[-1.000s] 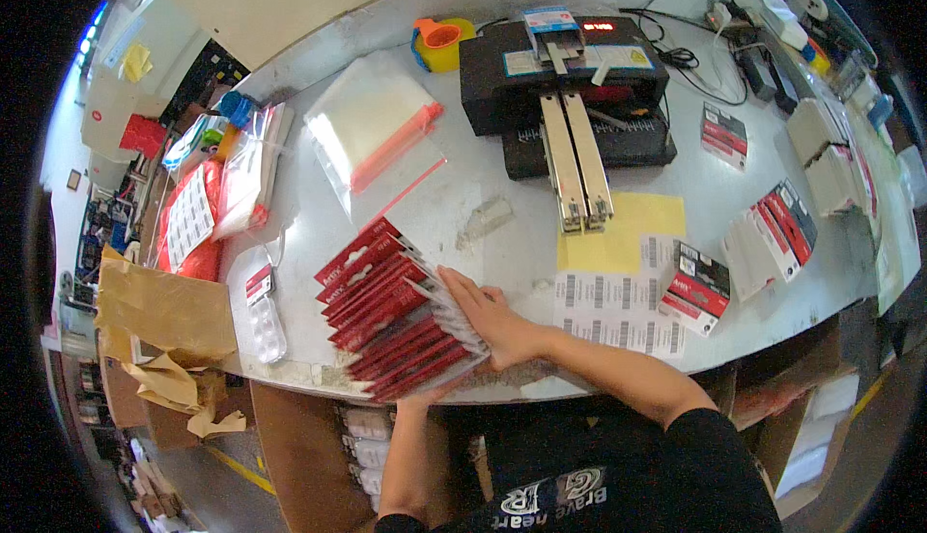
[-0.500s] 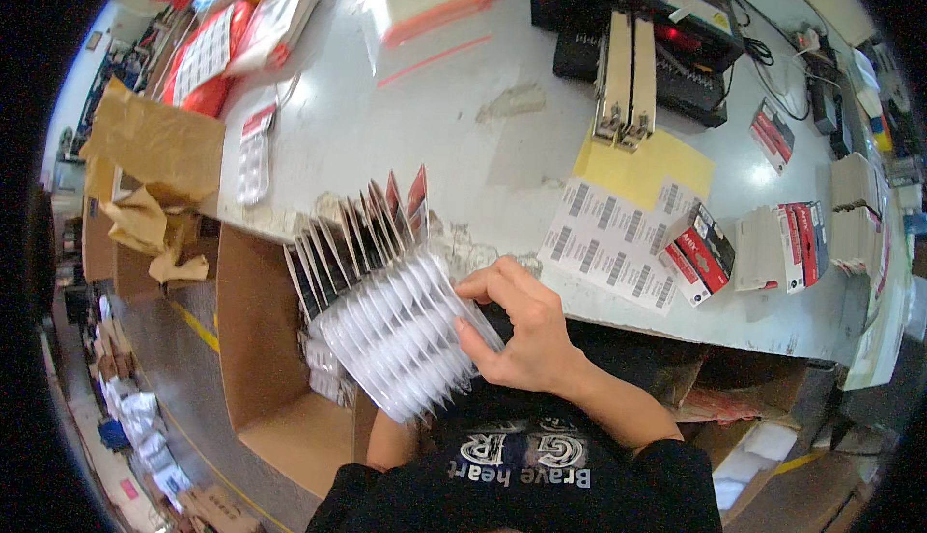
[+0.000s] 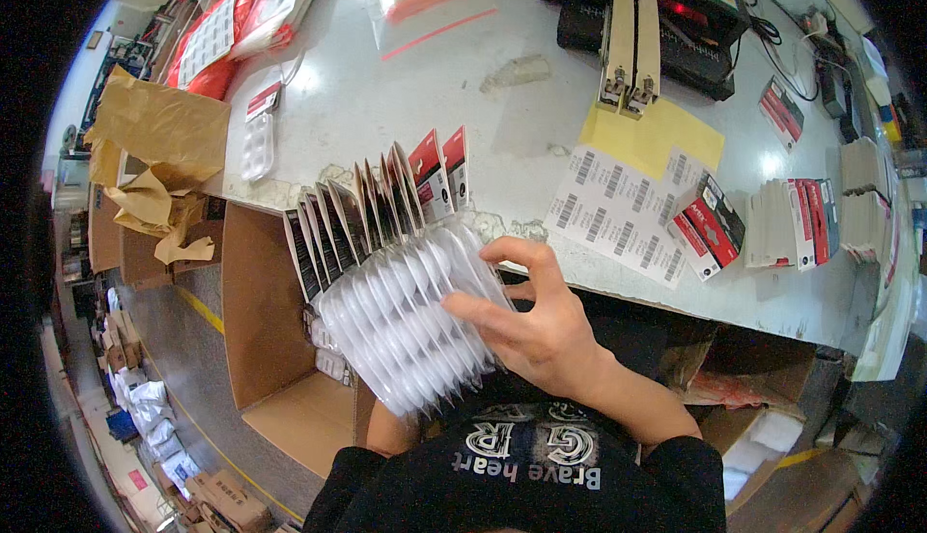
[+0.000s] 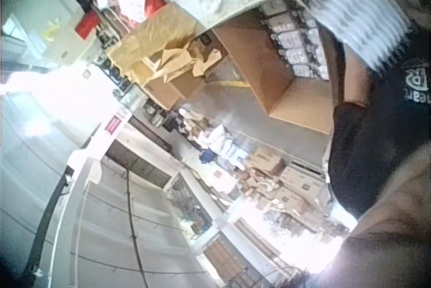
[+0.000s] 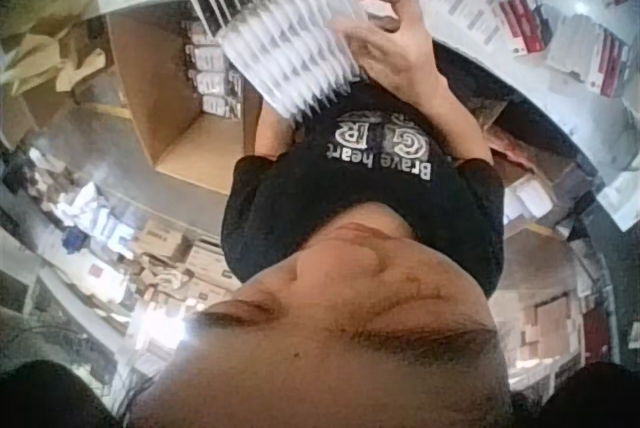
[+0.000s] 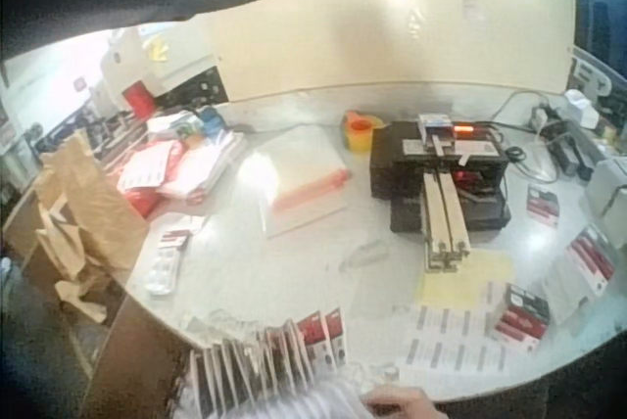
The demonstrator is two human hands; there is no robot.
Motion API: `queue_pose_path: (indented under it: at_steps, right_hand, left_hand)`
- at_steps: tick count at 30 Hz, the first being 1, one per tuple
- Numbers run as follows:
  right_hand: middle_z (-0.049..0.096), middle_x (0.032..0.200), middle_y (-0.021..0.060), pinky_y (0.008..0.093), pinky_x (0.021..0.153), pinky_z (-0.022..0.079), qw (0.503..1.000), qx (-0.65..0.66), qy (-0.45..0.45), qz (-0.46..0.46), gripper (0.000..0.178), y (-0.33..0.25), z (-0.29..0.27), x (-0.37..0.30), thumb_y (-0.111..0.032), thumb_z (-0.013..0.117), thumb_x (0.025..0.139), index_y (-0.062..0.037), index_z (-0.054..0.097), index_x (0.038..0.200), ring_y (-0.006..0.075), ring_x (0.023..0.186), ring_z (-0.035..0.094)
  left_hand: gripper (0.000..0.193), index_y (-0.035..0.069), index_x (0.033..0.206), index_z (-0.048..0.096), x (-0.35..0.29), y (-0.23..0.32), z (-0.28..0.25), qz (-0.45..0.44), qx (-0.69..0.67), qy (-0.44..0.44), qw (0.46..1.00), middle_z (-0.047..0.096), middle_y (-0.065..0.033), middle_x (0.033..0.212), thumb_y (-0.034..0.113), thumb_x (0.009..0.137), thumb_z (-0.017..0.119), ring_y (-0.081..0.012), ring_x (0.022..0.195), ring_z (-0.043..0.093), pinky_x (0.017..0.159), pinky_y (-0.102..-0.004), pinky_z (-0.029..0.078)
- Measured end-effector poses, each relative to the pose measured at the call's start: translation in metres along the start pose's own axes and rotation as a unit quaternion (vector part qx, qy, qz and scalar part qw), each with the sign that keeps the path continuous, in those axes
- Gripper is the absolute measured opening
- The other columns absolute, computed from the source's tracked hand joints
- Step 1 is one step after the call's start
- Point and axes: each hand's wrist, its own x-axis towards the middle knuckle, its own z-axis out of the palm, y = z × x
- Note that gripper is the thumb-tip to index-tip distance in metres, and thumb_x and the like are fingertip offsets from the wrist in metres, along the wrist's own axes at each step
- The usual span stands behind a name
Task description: The person packs plastic mixing palettes into clear plastic bags, inserts product labels, and seals them using a heat-sealing machine. They then stack the finished packages and place them into a cardboard box.
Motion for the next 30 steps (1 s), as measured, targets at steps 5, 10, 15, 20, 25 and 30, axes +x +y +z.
queue_pose_path:
  at_steps: [5, 10, 15, 20, 25, 30]
  right_hand:
    - [0.048, 0.12, 0.0155, 0.0351, 0.074, 0.054, 0.993, -0.086, -0.054, -0.053, 0.034, 0.0, -0.007, 0.0, -0.001, 0.071, 0.069, -0.0177, 0.068, 0.099, 0.0309, 0.107, 0.052]
    - [0.049, 0.123, 0.0173, 0.0386, 0.076, 0.052, 0.998, -0.021, -0.06, -0.015, 0.025, -0.004, -0.009, 0.003, -0.011, 0.074, 0.066, -0.0119, 0.067, 0.091, 0.033, 0.109, 0.052]
    - [0.047, 0.124, 0.0182, 0.0388, 0.077, 0.052, 0.999, -0.018, -0.049, 0.01, 0.03, -0.008, -0.009, 0.004, -0.016, 0.079, 0.061, -0.0101, 0.066, 0.087, 0.0325, 0.11, 0.052]
    - [0.048, 0.126, 0.0178, 0.0412, 0.086, 0.05, 0.998, 0.009, 0.002, 0.061, 0.034, -0.009, -0.001, 0.004, -0.013, 0.077, 0.064, -0.0134, 0.065, 0.095, 0.0354, 0.112, 0.052]
    - [0.043, 0.136, 0.0205, 0.0467, 0.1, 0.044, 0.999, -0.024, -0.025, -0.02, 0.04, -0.007, 0.005, 0.003, -0.004, 0.074, 0.064, -0.0193, 0.067, 0.1, 0.0396, 0.121, 0.047]
    - [0.039, 0.139, 0.023, 0.0556, 0.107, 0.032, 0.996, -0.015, -0.082, -0.039, 0.033, -0.004, 0.003, 0.005, -0.003, 0.071, 0.066, -0.0179, 0.068, 0.096, 0.0418, 0.127, 0.04]
  left_hand:
    - [0.092, 0.007, 0.14, 0.036, -0.008, 0.004, -0.003, -0.001, 0.0, 0.006, 1.0, 0.045, -0.0144, 0.138, 0.04, 0.061, 0.071, -0.0306, 0.125, 0.046, 0.106, -0.0426, 0.038]
    - [0.094, 0.005, 0.139, 0.036, -0.017, 0.008, -0.005, -0.001, 0.009, 0.01, 1.0, 0.046, -0.0152, 0.137, 0.038, 0.059, 0.071, -0.0309, 0.124, 0.047, 0.105, -0.0425, 0.038]
    - [0.095, 0.004, 0.139, 0.036, -0.02, 0.01, -0.008, -0.012, 0.012, 0.005, 1.0, 0.047, -0.0161, 0.136, 0.037, 0.057, 0.071, -0.0312, 0.123, 0.048, 0.105, -0.0425, 0.039]
    - [0.097, 0.002, 0.139, 0.036, -0.016, 0.01, -0.01, -0.027, 0.012, -0.001, 1.0, 0.048, -0.0169, 0.135, 0.036, 0.055, 0.071, -0.0315, 0.122, 0.049, 0.104, -0.0424, 0.04]
    - [0.099, 0.001, 0.138, 0.036, -0.014, 0.011, -0.01, -0.037, 0.01, -0.006, 0.999, 0.048, -0.0178, 0.134, 0.034, 0.052, 0.072, -0.0318, 0.121, 0.05, 0.104, -0.0424, 0.04]
    - [0.1, -0.001, 0.138, 0.037, -0.015, 0.011, -0.014, -0.048, 0.004, -0.008, 0.999, 0.049, -0.0187, 0.133, 0.033, 0.05, 0.072, -0.0321, 0.12, 0.051, 0.103, -0.0423, 0.041]
